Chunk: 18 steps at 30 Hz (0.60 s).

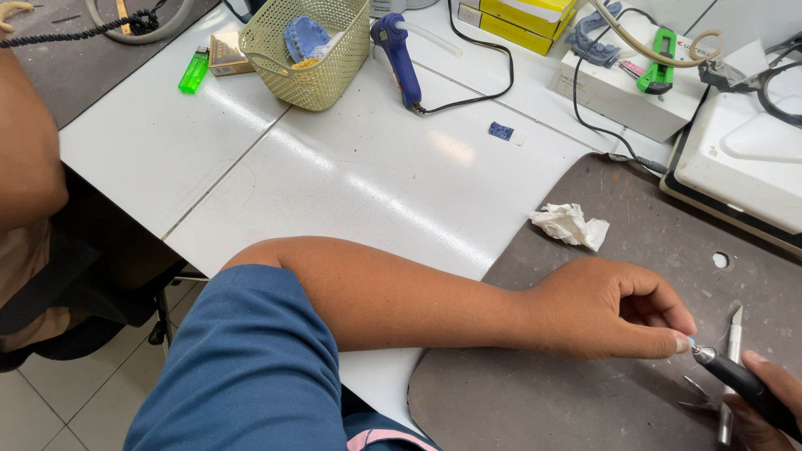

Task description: The person holds a small tooth-shaped object and uses a rotary tool with a blue tip to grind and shape its surface. They switch to a metal hand instrument to scrape and refine edges, then resume grinding with the rotary tool. The object is handled one at a time on a work mat.

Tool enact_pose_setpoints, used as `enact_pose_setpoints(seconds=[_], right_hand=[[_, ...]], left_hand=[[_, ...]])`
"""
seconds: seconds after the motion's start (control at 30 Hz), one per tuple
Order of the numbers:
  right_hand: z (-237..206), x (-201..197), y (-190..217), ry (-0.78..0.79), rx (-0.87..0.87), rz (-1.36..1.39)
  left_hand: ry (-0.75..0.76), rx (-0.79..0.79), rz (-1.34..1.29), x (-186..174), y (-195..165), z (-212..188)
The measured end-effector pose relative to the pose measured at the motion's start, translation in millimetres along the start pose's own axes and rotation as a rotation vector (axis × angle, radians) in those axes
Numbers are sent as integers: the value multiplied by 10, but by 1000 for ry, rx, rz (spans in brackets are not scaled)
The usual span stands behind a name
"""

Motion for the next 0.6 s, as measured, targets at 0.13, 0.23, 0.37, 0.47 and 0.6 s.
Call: enact_pose_setpoints(seconds=[0.13,0.23,0.37,0.47,0.6], right_hand=[[7,11,2,-6,-7,-11],[-2,11,0,-6,-5,-18],[12,3,5,-6,0,-30],[25,-2,15,-1,5,-41],[10,-10,30,12,18,-64]], left_hand=[[6,12,-16,1,5,-3],[6,9,-13,1,8,-4],[3,-8,-7,3,7,-6],[3,-6,-21,2,13,-5],[3,-6,-36,9,25,-11]])
Point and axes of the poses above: each hand's wrist, its own z-axis towards the middle knuckle, its own x-axis out of the palm, y = z × x, the point moved 3 cm from there along z, towards the middle knuckle, and after that the axes turned 11 degrees about z, right-handed, at the moved point
